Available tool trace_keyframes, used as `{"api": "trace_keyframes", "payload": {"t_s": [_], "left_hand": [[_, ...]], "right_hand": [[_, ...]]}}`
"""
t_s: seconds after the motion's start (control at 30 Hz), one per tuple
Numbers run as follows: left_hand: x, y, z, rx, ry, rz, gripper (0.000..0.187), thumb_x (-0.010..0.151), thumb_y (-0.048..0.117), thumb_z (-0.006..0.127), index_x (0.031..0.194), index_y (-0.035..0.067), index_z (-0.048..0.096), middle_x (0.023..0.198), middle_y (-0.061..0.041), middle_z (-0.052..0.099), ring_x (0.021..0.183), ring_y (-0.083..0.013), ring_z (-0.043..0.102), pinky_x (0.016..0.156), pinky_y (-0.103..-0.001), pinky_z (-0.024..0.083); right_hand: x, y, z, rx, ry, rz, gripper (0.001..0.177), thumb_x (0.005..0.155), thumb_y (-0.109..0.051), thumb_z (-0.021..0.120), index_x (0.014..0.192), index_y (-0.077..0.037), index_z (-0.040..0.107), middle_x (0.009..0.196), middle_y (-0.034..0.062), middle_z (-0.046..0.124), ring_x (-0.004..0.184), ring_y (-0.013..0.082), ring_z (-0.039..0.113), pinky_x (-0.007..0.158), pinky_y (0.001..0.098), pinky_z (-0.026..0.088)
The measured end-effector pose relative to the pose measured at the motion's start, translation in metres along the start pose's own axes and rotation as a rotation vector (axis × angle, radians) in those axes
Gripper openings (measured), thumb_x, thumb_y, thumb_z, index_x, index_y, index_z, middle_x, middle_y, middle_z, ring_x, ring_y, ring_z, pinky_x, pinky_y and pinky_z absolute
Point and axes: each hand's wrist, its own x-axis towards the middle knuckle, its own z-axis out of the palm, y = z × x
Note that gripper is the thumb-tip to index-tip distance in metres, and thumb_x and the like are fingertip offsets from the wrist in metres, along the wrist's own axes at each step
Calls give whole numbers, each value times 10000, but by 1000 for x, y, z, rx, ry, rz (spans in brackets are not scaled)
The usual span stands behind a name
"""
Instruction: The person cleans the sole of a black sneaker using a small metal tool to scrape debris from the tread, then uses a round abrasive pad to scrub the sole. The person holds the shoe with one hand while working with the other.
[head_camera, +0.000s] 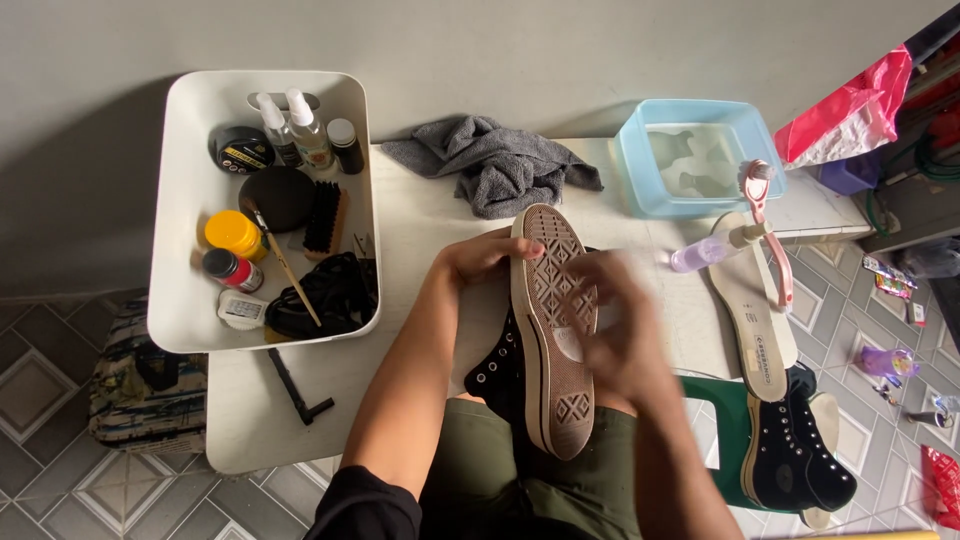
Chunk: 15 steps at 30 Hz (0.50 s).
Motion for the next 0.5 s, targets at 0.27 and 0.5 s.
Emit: {"api": "trace_keyframes", "payload": {"t_s": [0.27,0.5], "left_hand": [[1,1,-3,-27,100,34,691,785,270,814,1399,48,590,1188,-215,695,1030,-396,685,867,-580,579],[-34,37,41,-36,128,93,725,797,258,780,1448,35,550,1274,-235,671,1120,-400,669,963,-582,540]], "right_hand": [[-39,119,-26,-503,150,426,713,904,-344,744,1454,56,530,1282,278,531,1201,474,516,976,586,432],[-73,126,-31,-318,184,509,701,868,-300,800,1424,58,568,1282,246,572,1127,413,624,886,512,554]]}}
